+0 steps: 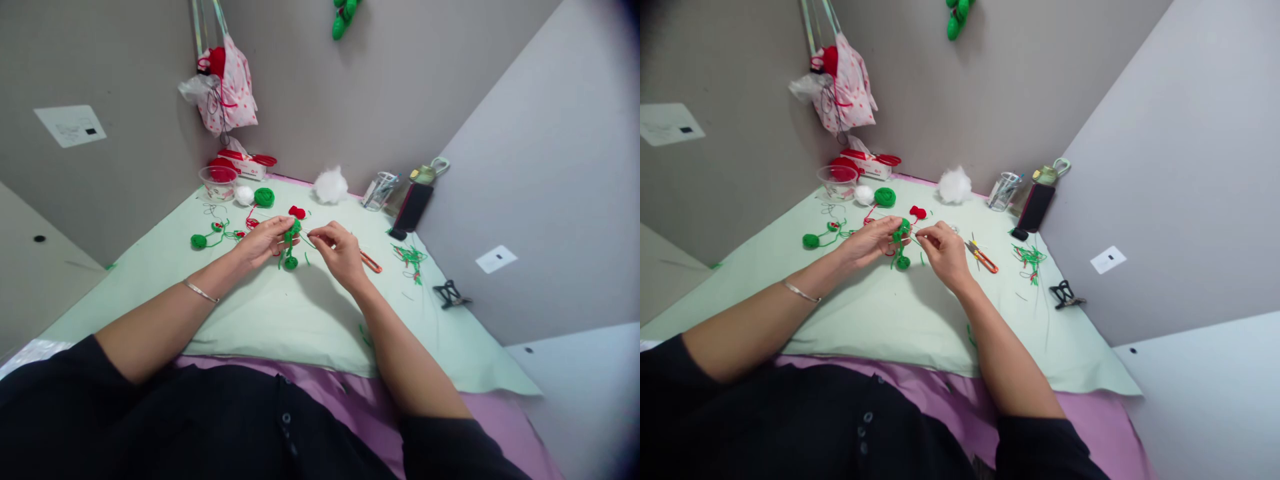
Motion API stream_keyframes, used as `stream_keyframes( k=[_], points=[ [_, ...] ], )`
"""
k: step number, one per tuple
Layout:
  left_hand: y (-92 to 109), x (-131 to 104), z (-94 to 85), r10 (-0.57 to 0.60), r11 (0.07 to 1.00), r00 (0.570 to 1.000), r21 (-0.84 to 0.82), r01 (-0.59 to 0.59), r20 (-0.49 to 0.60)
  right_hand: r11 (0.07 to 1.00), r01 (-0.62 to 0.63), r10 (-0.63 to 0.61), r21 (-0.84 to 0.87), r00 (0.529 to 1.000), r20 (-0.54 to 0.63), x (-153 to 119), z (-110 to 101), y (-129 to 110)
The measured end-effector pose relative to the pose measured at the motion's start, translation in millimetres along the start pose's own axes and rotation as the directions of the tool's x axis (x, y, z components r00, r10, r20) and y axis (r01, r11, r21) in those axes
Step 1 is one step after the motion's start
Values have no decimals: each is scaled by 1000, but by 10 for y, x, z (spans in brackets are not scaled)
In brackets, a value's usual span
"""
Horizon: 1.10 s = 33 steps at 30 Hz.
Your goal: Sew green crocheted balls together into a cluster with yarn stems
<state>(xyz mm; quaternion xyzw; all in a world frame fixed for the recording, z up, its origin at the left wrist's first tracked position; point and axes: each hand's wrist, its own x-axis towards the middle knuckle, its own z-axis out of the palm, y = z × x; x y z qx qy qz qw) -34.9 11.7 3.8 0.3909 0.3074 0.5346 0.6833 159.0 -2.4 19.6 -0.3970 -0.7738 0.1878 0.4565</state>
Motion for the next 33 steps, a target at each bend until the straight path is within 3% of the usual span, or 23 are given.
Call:
stream_keyframes(
  k=[19, 24, 33],
  points=[
    [24, -18, 21, 9, 1000, 1000, 23, -9, 30, 997, -21, 25, -71, 999, 46, -2, 6, -12],
    [6, 5, 7, 24, 998, 1000, 58, -25, 14, 999, -45, 46, -21, 998, 37, -2, 13, 6],
    [52, -13, 44, -10, 1000, 994, 14, 8, 105, 980, -107, 101, 167, 994, 47, 33, -12, 39]
  ],
)
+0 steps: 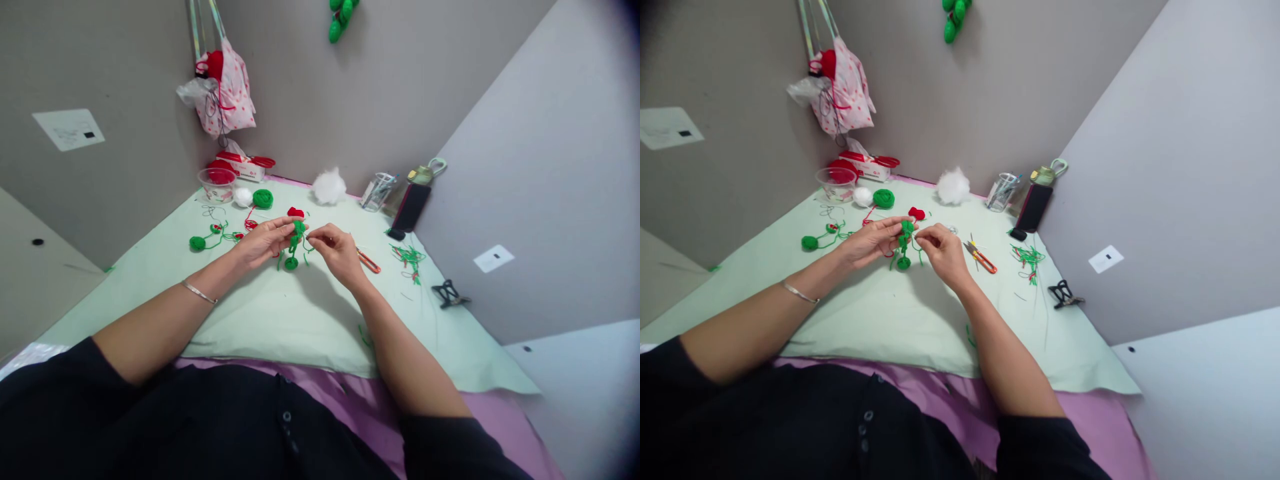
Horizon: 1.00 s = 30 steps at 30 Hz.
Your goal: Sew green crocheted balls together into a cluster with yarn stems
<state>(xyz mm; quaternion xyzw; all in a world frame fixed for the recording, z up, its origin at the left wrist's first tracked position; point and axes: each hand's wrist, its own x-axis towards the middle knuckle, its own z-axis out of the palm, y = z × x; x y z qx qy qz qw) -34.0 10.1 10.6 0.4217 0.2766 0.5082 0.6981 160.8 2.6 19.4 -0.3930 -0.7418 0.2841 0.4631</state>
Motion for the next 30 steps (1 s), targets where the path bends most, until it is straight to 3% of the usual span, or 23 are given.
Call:
stream_keyframes(
  k=[5, 20, 30],
  points=[
    [31, -9, -2, 23, 999, 999, 46, -24, 37, 997, -38, 37, 60, 999, 5, 27, -28, 13],
    [-40, -9, -9, 25, 997, 1000, 80, -24, -5, 999, 35, -35, 17, 999, -9, 18, -34, 21],
    [-21, 4, -35, 48, 997, 999, 53, -47, -18, 1000, 10, -10, -5, 998, 60, 38, -101, 37]
  ],
)
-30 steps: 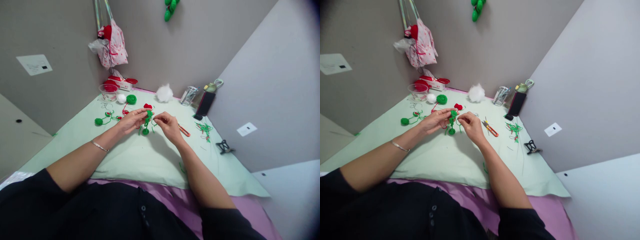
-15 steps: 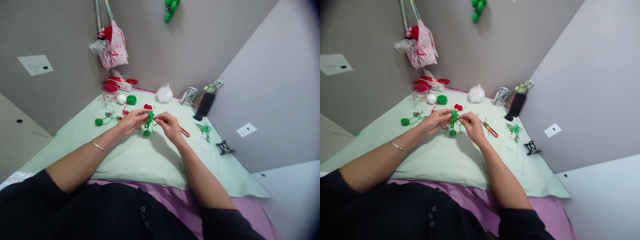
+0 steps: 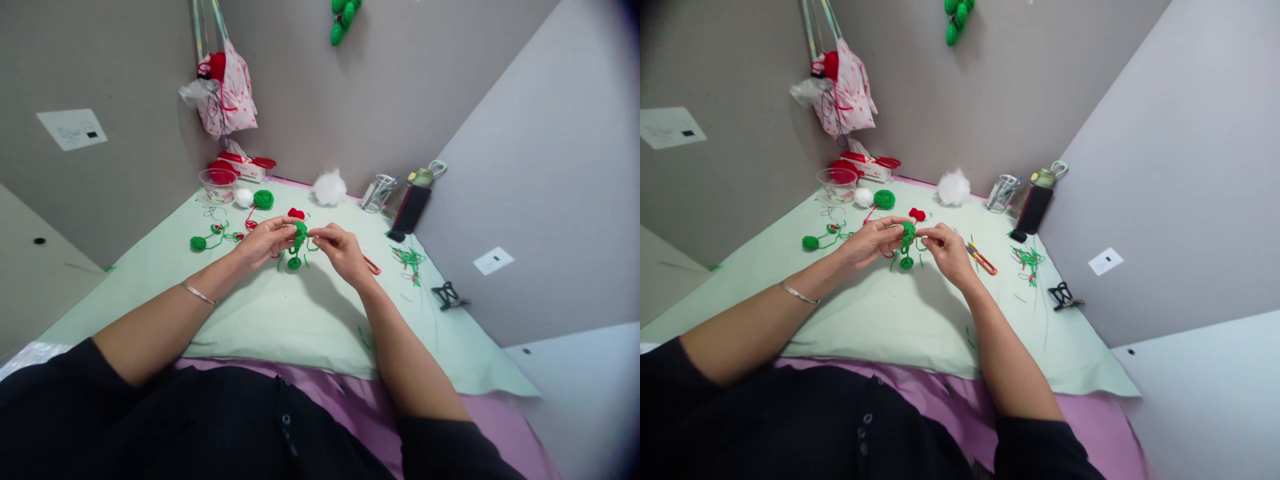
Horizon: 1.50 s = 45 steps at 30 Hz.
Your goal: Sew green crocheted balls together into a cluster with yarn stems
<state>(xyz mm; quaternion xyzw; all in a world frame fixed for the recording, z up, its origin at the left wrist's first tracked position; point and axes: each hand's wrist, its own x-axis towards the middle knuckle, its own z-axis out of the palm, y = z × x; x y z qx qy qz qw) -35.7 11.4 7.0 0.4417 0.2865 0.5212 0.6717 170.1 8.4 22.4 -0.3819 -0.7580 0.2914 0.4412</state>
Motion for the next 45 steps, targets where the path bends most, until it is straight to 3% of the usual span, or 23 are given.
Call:
stream_keyframes(
  k=[6, 15, 18, 25, 30, 32, 34, 38, 40, 45],
  points=[
    [-11, -1, 8, -23, 1000, 1000, -5, 23, 16, 998, -16, 17, 67, 1000, -13, 9, 26, 38],
    [-52, -36, 66, -23, 996, 1000, 85, 23, -7, 962, -198, 213, 189, 975, -60, 13, 139, 42],
    [-61, -35, 88, -1, 989, 1000, 146, 4, -24, 962, -175, 189, 210, 981, -52, -7, 165, 15],
    [-112, -19, 75, 17, 963, 1000, 271, -10, -23, 987, -66, 57, -144, 996, -66, -80, 203, -2],
    [-163, 5, 29, 5, 932, 1000, 363, -13, 24, 979, -22, 0, -205, 995, -103, -61, 190, -59],
    [-172, 12, 19, -19, 920, 1000, 392, 12, 13, 993, -7, -11, -115, 988, -154, -48, 167, -102],
    [-170, 13, 20, -46, 918, 999, 394, 44, -6, 997, -23, 38, 79, 981, -192, -35, 130, -142],
    [-156, 8, 30, -80, 918, 997, 389, 78, -12, 855, -172, 207, 490, 978, -18, -10, 36, -172],
    [-154, 11, 25, -87, 913, 996, 398, 84, -11, 792, -199, 228, 577, 973, 23, 11, -10, -166],
    [-124, 9, 8, -101, 940, 995, 327, 94, 5, 780, -83, 213, 621, 967, -138, 61, -103, -157]
  ],
)
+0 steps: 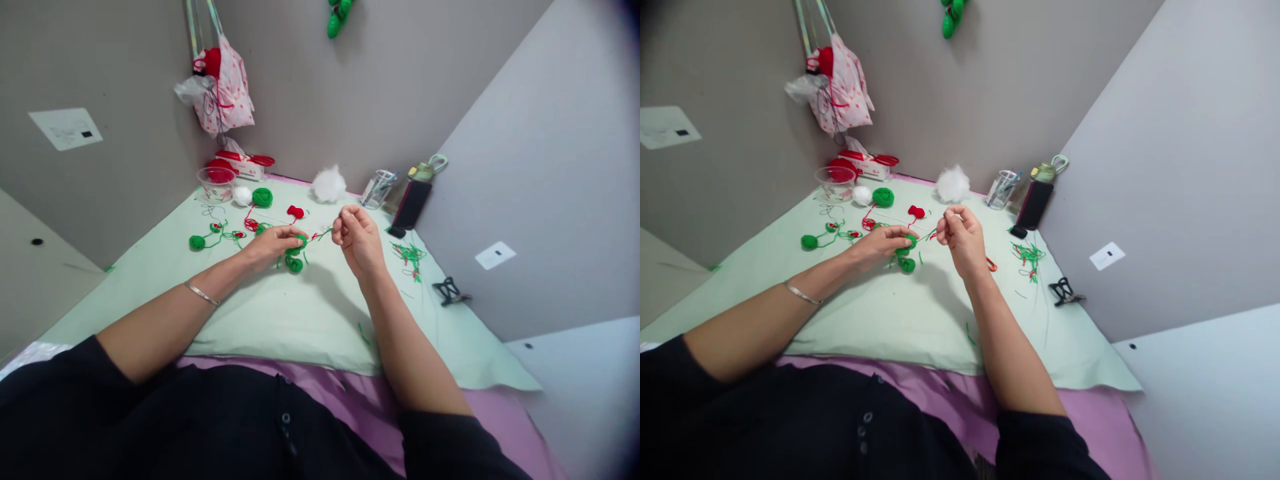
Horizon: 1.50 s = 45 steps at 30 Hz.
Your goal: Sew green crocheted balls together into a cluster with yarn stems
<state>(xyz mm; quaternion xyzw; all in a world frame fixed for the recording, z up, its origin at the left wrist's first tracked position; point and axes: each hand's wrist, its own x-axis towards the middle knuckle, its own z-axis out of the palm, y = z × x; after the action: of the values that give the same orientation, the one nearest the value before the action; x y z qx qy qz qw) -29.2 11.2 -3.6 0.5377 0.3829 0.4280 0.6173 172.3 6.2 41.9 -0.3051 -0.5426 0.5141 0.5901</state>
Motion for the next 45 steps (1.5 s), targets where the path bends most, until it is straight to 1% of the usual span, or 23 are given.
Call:
stream_keyframes(
  k=[3, 6, 10, 13, 15, 19, 22, 27, 31, 34, 36, 39, 42, 45],
  points=[
    [53, -23, -6, 14, 994, 1000, -111, -14, 0, 995, 8, -9, -100, 1000, -11, 2, 4, -12],
    [107, -43, -2, 22, 977, 1000, -211, -23, -6, 958, 58, -59, -281, 998, 6, -20, 33, 9],
    [127, -40, -5, 22, 963, 1000, -267, -25, -14, 842, 153, -142, -518, 988, 61, -69, 63, 69],
    [114, -28, -18, 36, 962, 999, -272, -34, 3, 729, 245, -212, -639, 969, 129, -105, 63, 99],
    [111, -24, -25, 41, 962, 999, -270, -38, 4, 678, 286, -230, -678, 957, 174, -123, 60, 102],
    [132, -33, -22, 37, 966, 999, -258, -36, -3, 626, 310, -210, -716, 951, 228, -145, 68, 86],
    [150, -44, -14, 35, 966, 999, -255, -35, -2, 609, 308, -177, -731, 951, 253, -151, 79, 81],
    [152, -44, -16, 39, 965, 999, -259, -41, -13, 590, 295, -156, -752, 955, 252, -151, 87, 80],
    [135, -34, -33, 41, 969, 999, -243, -45, -19, 590, 289, -153, -754, 957, 247, -156, 97, 66],
    [107, -28, -48, 50, 983, 998, -174, -53, -24, 602, 253, -128, -757, 967, 221, -157, 106, 84],
    [90, -27, -52, 74, 988, 997, -130, -78, -35, 627, 218, -105, -748, 975, 196, -151, 111, 117],
    [86, -29, -46, 115, 984, 992, -132, -122, -58, 708, 140, -50, -693, 988, 149, -129, 110, 171],
    [107, -34, -35, 107, 978, 992, -175, -116, -63, 806, 47, 39, -590, 990, 132, -99, 94, 186],
    [129, -35, -34, 95, 970, 995, -219, -102, -40, 868, -7, 87, -497, 986, 139, -73, 64, 168]
  ],
)
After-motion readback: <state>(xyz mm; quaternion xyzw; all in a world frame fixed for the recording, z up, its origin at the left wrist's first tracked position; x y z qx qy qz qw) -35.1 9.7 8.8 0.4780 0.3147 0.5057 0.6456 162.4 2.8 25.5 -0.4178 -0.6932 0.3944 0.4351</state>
